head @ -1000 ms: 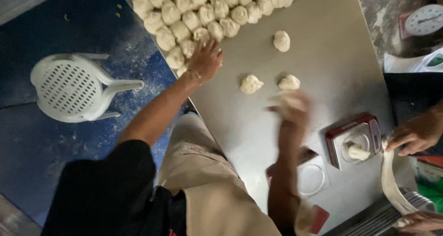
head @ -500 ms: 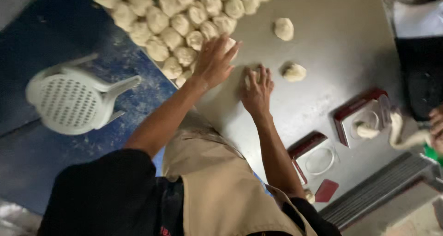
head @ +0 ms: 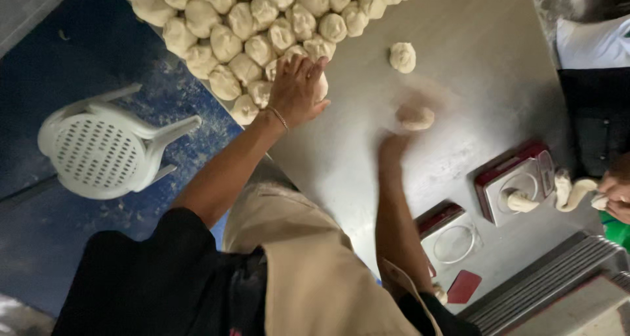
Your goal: The person portions dough into small, uniform balls using a digital scale and a red scraper. They weigh each piece, trim excess dough, and roll the pieces into balls before arranging them in neat rows on a stainless steel table. Another person is visible working alongside them.
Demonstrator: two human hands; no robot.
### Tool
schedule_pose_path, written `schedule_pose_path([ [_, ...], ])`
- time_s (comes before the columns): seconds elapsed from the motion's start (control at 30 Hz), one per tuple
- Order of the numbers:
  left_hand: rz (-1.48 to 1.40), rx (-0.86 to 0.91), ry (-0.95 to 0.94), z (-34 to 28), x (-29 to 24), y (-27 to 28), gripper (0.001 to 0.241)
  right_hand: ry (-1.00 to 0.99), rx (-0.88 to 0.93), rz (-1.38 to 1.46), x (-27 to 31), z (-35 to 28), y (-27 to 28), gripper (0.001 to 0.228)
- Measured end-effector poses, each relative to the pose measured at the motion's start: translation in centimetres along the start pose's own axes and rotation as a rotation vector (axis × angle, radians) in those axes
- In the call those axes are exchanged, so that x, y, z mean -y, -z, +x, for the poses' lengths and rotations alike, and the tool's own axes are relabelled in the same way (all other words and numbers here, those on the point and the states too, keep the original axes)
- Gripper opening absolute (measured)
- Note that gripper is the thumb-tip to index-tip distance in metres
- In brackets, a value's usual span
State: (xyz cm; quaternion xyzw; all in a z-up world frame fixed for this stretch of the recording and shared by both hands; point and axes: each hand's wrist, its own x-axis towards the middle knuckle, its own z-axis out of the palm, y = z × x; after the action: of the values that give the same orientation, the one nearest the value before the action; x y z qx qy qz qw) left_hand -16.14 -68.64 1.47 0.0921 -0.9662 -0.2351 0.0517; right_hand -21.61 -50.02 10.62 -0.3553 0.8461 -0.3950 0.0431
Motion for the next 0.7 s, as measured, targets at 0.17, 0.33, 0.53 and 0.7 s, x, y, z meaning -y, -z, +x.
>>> schedule_pose_path([
  [0.17,-0.031,-0.078,-0.039,0.5,-0.1,-0.7,0.097,-0.110,0.047,-0.239,-6.2,0.4,-1.7,0.096],
  [0.33,0.194,0.049,-0.239,7.3,-2.8,-5.5,0.043,-0.309,-0.077,-0.551,-15.3,-2.0,3.1,0.068],
  [0.53,0.175,0.106,-0.474,5.9,0.4,-4.1,0.015,-0.172,-0.026,-0.105,-13.3,1.3,7.7,0.011],
  [0.7,-0.032,0.056,-0.460,4.9,0.1,-1.5,0.012,0.045,-0.393,0.071,-4.6,3.8,7.3,0.034],
])
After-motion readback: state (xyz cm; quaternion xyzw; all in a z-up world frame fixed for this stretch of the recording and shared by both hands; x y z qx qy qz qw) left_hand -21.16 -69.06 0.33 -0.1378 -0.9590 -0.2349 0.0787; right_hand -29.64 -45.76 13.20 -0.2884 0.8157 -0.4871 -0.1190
